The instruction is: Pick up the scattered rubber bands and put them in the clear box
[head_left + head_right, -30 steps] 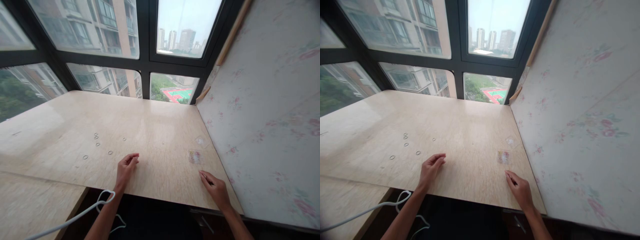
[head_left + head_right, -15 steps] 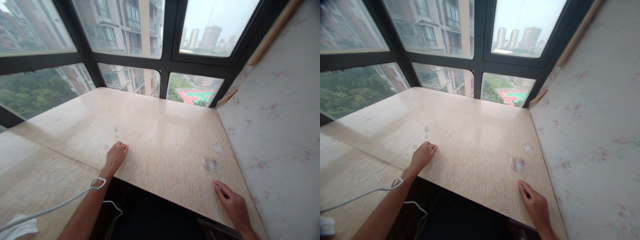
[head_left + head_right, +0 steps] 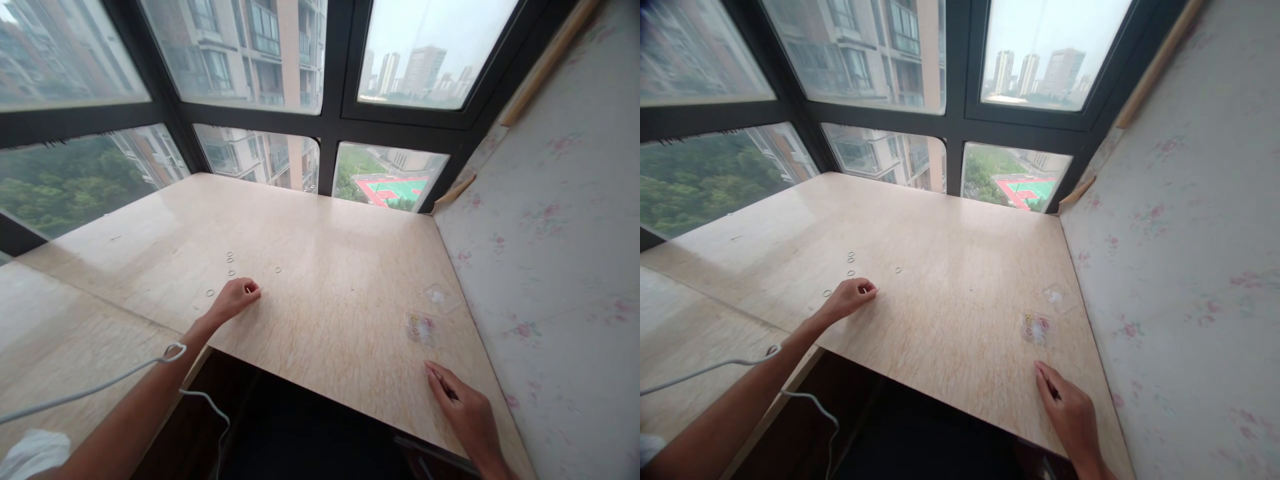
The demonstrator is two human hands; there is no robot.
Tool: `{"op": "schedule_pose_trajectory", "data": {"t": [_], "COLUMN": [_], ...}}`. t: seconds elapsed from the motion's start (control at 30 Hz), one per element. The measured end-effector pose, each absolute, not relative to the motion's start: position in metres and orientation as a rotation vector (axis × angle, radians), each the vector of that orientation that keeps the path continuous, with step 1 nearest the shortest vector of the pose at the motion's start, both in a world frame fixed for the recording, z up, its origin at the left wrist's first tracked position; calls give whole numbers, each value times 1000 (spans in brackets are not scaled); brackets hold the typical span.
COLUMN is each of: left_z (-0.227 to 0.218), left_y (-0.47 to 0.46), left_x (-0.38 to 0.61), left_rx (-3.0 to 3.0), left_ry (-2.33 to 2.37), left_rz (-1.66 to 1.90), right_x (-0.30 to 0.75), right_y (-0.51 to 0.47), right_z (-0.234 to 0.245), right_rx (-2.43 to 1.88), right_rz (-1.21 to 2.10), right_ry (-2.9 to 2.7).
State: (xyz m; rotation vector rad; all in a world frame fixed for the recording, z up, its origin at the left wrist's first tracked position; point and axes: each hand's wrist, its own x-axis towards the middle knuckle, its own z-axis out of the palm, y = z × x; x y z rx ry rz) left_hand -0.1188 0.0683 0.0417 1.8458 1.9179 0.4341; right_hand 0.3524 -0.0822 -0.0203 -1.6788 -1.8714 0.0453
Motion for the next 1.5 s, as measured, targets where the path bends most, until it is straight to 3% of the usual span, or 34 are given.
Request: {"op": "schedule_pose_trajectory", "data": {"t": [0.27, 0.5, 0.83, 1.07, 1.5], "left_z": [54, 50, 38, 31, 26], "left_y": [58, 61, 58, 65, 49], "left_x": [-32, 82, 218, 227, 134], "left_rx": [1408, 1396, 2315, 2678, 2215], "left_ry": [1345, 1010, 727, 668, 942], "left_rz": [876, 805, 533, 385, 799], "right_x": [349, 344, 343, 344, 347], "right_y": [-82, -81, -81, -79, -82], "right_z": [-17, -12, -7, -7, -7], "right_rx": [-1678, -1702, -1693, -1674, -1713], "right_rz": [114, 205, 358, 413, 423], "right_ry": [-1784, -1635, -1480, -1426, -1402]}}
